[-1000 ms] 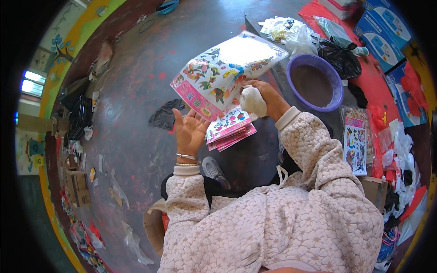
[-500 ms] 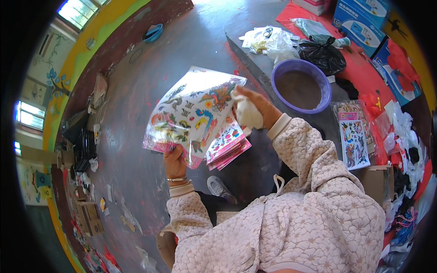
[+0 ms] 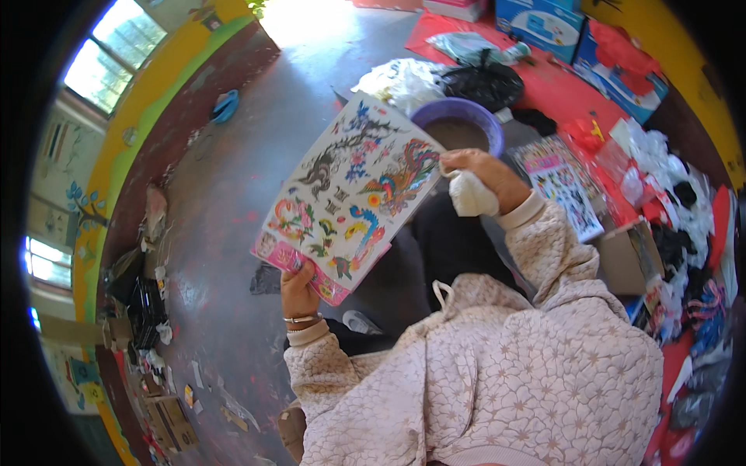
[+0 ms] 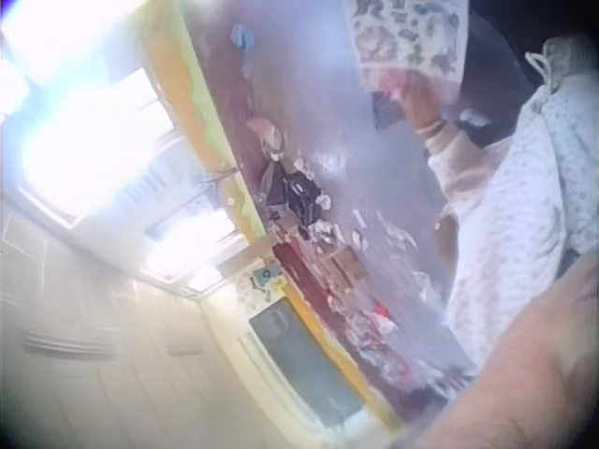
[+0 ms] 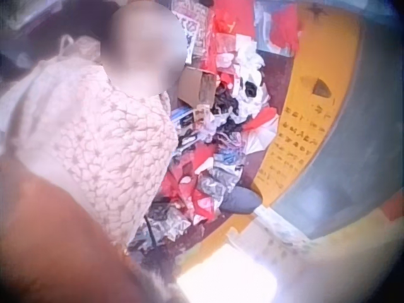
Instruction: The person sits on the floor and repeatedly picks up sheets of decorative stickers, wipes them with a cloth, and places them into a cardboard box. The person handles the sheets one at a time, turning them over and wiping both sides before stacking them.
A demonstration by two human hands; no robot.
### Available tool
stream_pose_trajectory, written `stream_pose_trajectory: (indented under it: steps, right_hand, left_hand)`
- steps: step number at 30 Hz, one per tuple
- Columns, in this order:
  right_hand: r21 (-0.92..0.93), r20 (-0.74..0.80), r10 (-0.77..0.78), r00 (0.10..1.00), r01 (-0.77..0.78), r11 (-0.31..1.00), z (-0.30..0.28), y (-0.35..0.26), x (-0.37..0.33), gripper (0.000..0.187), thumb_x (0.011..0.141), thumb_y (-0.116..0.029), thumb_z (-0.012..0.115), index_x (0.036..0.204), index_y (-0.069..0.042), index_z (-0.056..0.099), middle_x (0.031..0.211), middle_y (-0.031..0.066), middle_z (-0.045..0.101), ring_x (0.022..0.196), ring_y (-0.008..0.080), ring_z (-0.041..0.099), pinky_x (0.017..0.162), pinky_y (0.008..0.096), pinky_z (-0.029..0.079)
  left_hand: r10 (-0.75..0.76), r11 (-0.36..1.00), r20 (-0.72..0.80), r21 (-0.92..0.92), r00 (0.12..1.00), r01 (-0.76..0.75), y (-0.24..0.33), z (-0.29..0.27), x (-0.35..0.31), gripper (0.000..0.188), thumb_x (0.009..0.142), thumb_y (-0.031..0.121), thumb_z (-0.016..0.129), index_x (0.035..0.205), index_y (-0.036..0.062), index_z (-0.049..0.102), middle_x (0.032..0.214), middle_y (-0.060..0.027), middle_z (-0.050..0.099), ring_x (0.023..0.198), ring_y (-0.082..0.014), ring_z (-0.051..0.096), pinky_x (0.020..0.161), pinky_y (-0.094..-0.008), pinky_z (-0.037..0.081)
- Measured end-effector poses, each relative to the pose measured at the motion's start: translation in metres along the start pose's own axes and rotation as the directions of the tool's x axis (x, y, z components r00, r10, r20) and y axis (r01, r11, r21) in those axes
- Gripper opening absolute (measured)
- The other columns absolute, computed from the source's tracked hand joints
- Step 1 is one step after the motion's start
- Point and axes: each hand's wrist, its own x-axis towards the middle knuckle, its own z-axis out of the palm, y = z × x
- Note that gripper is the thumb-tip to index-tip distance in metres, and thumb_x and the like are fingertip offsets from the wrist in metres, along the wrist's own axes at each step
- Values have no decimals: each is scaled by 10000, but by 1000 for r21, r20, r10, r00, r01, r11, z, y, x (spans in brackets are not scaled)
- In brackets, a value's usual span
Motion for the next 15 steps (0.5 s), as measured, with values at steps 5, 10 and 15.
stream_pose_trajectory:
  steps: [5,10,15]
  right_hand:
    - [-516,-156,-183,971,78,853,-69,11,-96,205,833,-211,547,895,-25,609,813,41,600,699,99,557,647,220,440]
    - [-18,-464,280,840,-325,945,-115,63,-174,284,853,-296,512,801,-28,592,673,26,576,553,115,542,491,231,427]
    - [-89,-541,213,813,-307,948,-149,71,-184,323,872,-328,466,844,-23,570,686,52,568,592,138,553,525,263,451]
  left_hand:
    - [-330,924,42,-189,943,332,-32,75,-24,337,893,158,460,1186,-6,425,1161,-112,519,1026,-233,534,886,-372,429]
    - [-585,770,198,-171,787,615,-79,99,-36,332,915,193,405,1183,-2,413,1154,-121,523,1026,-245,535,902,-395,418]
    - [-569,795,166,-138,805,590,-90,97,-35,320,910,145,392,1187,-16,402,1155,-142,517,1019,-252,537,897,-389,429]
